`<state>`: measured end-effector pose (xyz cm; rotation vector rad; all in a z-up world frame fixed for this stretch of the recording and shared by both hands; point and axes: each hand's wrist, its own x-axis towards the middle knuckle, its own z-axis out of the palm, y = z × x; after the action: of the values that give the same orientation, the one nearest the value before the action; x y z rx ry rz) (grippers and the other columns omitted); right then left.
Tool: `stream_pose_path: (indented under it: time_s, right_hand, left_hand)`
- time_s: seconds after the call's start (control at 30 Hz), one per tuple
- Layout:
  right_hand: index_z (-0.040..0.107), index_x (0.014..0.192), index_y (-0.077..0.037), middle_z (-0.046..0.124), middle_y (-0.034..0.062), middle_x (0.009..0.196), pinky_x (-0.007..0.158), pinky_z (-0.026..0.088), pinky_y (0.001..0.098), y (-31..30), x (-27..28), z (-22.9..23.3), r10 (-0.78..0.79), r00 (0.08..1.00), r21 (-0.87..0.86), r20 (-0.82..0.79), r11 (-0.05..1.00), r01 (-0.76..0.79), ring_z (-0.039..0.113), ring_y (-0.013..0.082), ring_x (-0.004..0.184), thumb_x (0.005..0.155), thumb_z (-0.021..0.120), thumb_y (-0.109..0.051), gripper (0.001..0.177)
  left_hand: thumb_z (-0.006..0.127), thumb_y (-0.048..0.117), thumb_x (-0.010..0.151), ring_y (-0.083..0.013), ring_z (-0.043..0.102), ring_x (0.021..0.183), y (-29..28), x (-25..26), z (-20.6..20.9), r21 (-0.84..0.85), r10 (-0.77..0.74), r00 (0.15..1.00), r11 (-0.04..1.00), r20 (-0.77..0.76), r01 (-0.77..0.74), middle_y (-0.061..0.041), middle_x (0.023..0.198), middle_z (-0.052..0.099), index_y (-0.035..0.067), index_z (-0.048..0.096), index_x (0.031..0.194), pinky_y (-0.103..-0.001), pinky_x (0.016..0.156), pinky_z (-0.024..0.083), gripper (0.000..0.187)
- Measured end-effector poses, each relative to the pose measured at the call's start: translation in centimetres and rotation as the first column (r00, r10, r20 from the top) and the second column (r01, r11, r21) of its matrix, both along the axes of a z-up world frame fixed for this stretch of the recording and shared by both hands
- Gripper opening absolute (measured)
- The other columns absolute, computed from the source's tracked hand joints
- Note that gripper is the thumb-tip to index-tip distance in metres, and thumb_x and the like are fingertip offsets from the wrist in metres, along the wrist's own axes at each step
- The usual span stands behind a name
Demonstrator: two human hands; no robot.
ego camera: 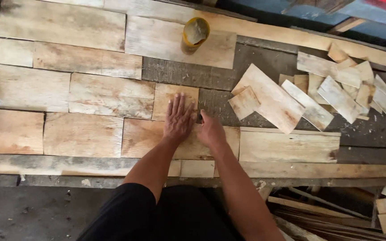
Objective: Gluing and arranging thin wood veneer pieces on a surface.
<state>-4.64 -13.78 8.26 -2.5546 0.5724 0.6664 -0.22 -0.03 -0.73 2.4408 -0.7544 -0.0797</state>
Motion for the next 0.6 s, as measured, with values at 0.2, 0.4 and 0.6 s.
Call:
stream_pose_path:
  time_s: [0.2,0.4,0.6]
  right_hand:
    - [0.037,0.155,-0.007,0.069,0.0256,0.112,0.087,0.053,0.0531,-0.5,-4.1,-0.2,-0.038,0.986,-0.058,0.162,0.997,0.048,0.066,0.0437,0.100,0.087,0.064,-0.009,0.073]
    - [0.044,0.152,-0.009,0.071,0.0223,0.114,0.088,0.054,0.0515,3.1,-7.7,1.1,-0.199,0.962,0.129,0.188,0.976,0.176,0.068,0.0426,0.103,0.095,0.052,-0.009,0.058]
    - [0.036,0.156,-0.007,0.067,0.0236,0.124,0.088,0.052,0.0536,3.8,-7.9,1.0,-0.157,0.983,0.134,0.099,0.981,0.143,0.065,0.0444,0.108,0.098,0.051,-0.009,0.060]
  left_hand:
    - [0.052,0.031,0.100,-0.0396,0.016,0.158,0.4,-0.1,1.1,-0.017,-0.028,1.000,0.999,-0.006,0.028,-0.024,0.168,0.023,0.013,0.042,0.158,-0.053,0.128,0.012,0.061]
    - [0.059,0.035,0.094,-0.0389,0.012,0.159,1.0,0.3,0.4,-0.005,-0.059,0.998,0.998,-0.009,0.058,-0.023,0.170,0.020,0.008,0.037,0.159,-0.053,0.129,0.008,0.073]
    - [0.066,0.041,0.091,-0.0359,0.010,0.160,0.8,0.3,0.2,0.058,-0.087,0.996,0.994,-0.034,0.089,-0.018,0.171,0.019,0.006,0.035,0.160,-0.052,0.130,0.006,0.083]
